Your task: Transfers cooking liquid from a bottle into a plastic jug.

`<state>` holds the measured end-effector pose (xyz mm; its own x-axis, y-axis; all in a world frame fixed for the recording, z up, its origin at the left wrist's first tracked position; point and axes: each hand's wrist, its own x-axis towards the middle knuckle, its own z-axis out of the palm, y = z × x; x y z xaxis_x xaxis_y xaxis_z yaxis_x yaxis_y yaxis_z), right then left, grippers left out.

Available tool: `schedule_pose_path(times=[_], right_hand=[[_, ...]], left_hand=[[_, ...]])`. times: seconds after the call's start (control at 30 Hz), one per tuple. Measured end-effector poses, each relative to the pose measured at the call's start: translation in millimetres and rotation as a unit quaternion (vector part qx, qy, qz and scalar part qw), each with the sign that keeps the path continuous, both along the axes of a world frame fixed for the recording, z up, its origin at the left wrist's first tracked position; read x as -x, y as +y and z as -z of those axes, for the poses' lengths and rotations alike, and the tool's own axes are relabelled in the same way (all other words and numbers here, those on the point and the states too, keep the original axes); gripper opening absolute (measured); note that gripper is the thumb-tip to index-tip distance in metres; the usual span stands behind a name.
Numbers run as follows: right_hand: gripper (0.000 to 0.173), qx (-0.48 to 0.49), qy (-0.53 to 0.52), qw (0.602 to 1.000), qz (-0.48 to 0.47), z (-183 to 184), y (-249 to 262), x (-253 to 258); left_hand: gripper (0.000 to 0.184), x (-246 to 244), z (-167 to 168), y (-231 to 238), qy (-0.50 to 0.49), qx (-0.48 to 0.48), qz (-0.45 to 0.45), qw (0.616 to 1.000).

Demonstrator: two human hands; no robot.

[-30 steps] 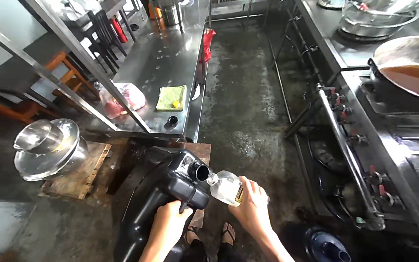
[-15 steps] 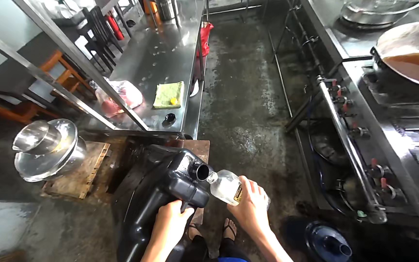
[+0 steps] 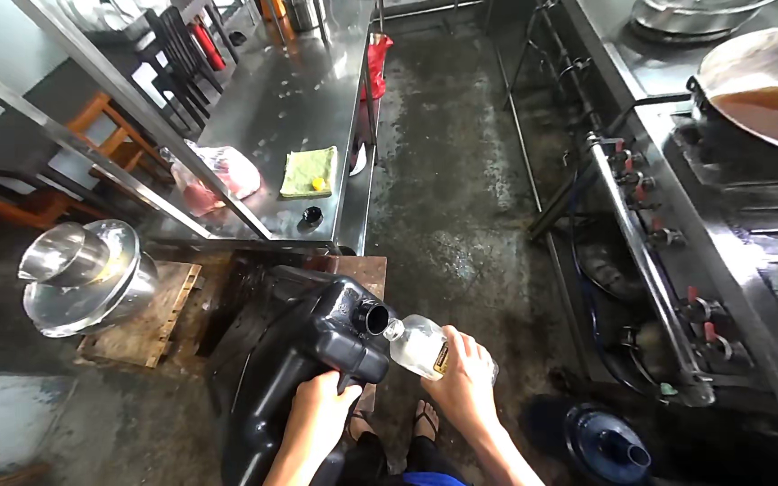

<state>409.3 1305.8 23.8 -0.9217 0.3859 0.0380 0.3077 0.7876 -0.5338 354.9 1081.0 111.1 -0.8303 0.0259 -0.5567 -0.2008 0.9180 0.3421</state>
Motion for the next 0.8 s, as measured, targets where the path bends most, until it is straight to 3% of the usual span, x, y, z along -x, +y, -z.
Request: schedule_pose_path(times=[0.8], right_hand=[[0.088,0.011,-0.003,1.0,0.006,11.3,3.5,-4.8]], left_hand=[[0.031,-6.2,5.9,7.0,0.002,0.012,0.011,1.0]])
